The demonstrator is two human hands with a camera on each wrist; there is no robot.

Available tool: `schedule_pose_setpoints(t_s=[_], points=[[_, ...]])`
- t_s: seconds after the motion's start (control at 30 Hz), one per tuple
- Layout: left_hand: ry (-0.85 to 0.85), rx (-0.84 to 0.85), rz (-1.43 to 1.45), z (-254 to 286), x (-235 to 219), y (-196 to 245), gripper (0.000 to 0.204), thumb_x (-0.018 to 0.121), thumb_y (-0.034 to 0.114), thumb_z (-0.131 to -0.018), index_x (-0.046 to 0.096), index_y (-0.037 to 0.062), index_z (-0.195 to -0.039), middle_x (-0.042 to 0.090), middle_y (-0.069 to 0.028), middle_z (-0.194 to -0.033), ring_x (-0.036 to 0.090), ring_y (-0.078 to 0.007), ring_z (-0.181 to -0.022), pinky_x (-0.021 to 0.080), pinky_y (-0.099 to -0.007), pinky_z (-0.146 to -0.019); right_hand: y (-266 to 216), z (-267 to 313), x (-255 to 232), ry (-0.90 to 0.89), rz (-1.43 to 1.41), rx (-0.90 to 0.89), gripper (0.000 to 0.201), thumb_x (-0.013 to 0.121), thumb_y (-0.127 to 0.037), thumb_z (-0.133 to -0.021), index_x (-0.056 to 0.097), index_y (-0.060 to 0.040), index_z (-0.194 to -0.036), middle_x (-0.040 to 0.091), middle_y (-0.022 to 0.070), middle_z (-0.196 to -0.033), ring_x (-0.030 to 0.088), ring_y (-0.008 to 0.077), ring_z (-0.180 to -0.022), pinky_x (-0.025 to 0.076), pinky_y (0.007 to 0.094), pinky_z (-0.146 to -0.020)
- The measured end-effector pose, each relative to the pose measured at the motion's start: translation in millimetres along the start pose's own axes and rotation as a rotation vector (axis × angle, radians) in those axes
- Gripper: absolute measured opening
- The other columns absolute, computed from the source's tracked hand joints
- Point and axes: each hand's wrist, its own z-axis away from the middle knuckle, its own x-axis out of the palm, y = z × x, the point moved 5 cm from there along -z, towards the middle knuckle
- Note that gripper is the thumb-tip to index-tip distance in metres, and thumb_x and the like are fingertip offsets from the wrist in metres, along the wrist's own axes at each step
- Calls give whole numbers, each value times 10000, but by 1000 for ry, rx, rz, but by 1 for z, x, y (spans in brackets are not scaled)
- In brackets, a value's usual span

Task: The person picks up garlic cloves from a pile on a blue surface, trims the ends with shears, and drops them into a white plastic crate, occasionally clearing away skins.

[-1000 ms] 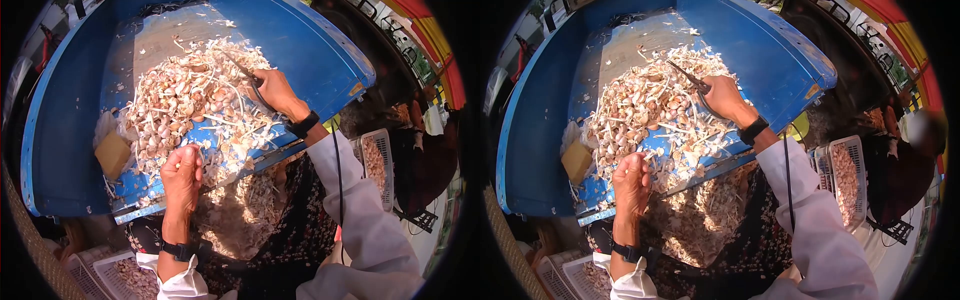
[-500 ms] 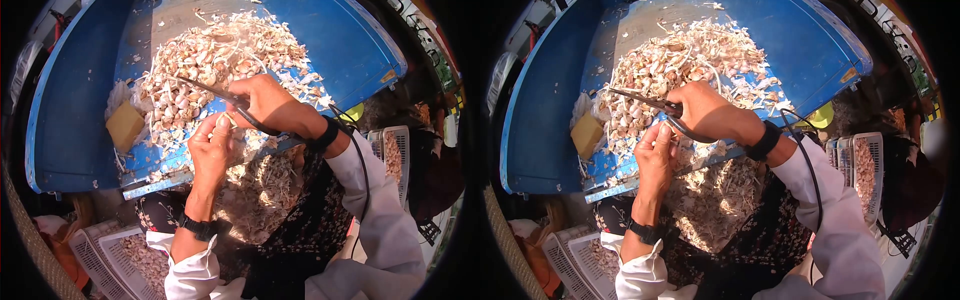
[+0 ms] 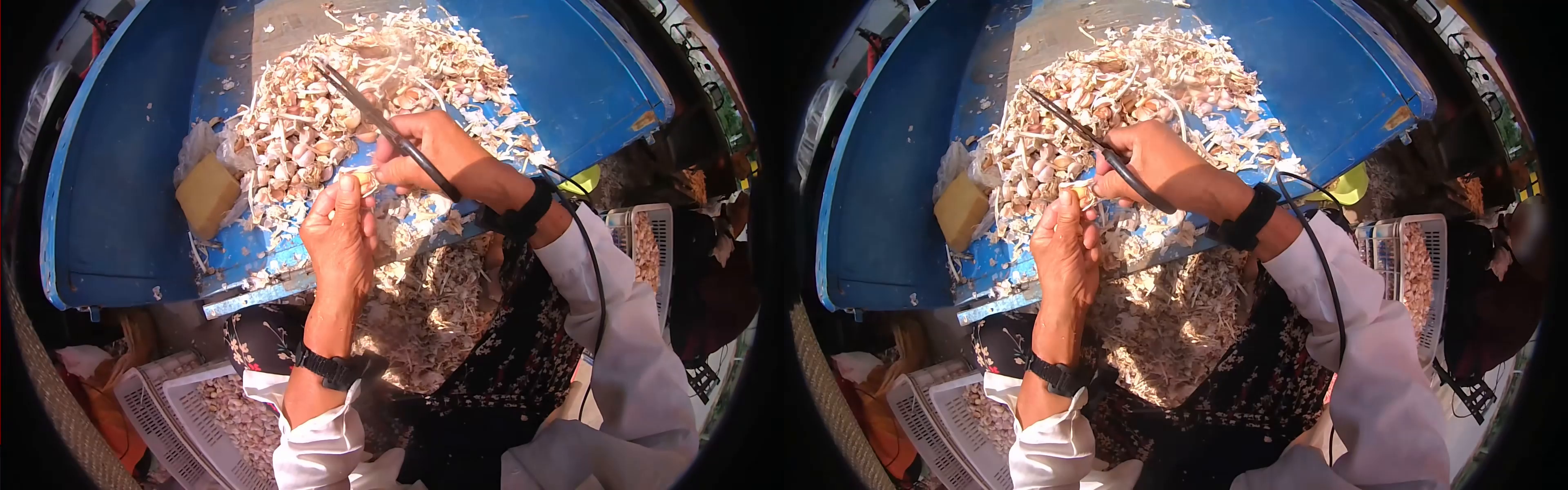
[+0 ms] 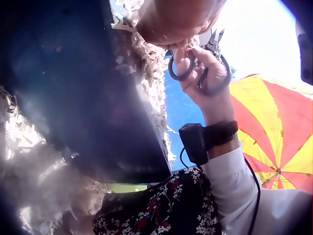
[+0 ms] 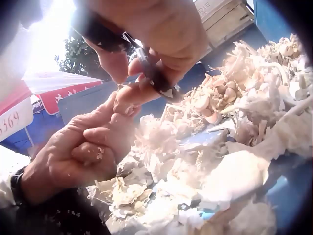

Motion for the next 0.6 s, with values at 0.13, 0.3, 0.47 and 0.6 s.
schedule_pose_setpoints(t_s=[0.13, 0.3, 0.47, 0.6], points=[[52, 125, -187, 1, -3, 5, 253, 628, 273, -903, 652, 29, -964, 589, -1, -701, 433, -32, -481, 304, -171, -395, -15, 1, 3, -2, -276, -40, 206, 697, -160, -781, 606, 20, -819, 617, 39, -706, 579, 75, -554, 458, 197, -502], [-17, -13, 73, -1, -1, -6, 244, 576, 294, -933, 610, 55, -897, 556, 19, -666, 420, -17, -457, 284, -158, -369, 2, -6, 13, -54, -293, 9, 185, 714, -96, -777, 614, 35, -862, 650, 86, -806, 643, 137, -688, 520, 249, -590], [39, 15, -94, -3, -8, -1, 209, 596, 242, -924, 635, 37, -934, 578, 21, -679, 444, -6, -503, 320, -151, -408, 4, -4, 17, -142, -617, 127, 193, 693, -98, -767, 641, 5, -922, 665, 73, -815, 624, 102, -661, 414, 200, -514], [-4, 387, -612, -3, -1, 17, 278, 575, 222, -940, 638, 14, -1114, 570, 28, -722, 435, -17, -592, 332, -176, -490, 4, -7, 16, -113, -554, 110, 194, 697, -118, -760, 653, -5, -913, 652, 51, -741, 595, 84, -615, 377, 187, -482]])
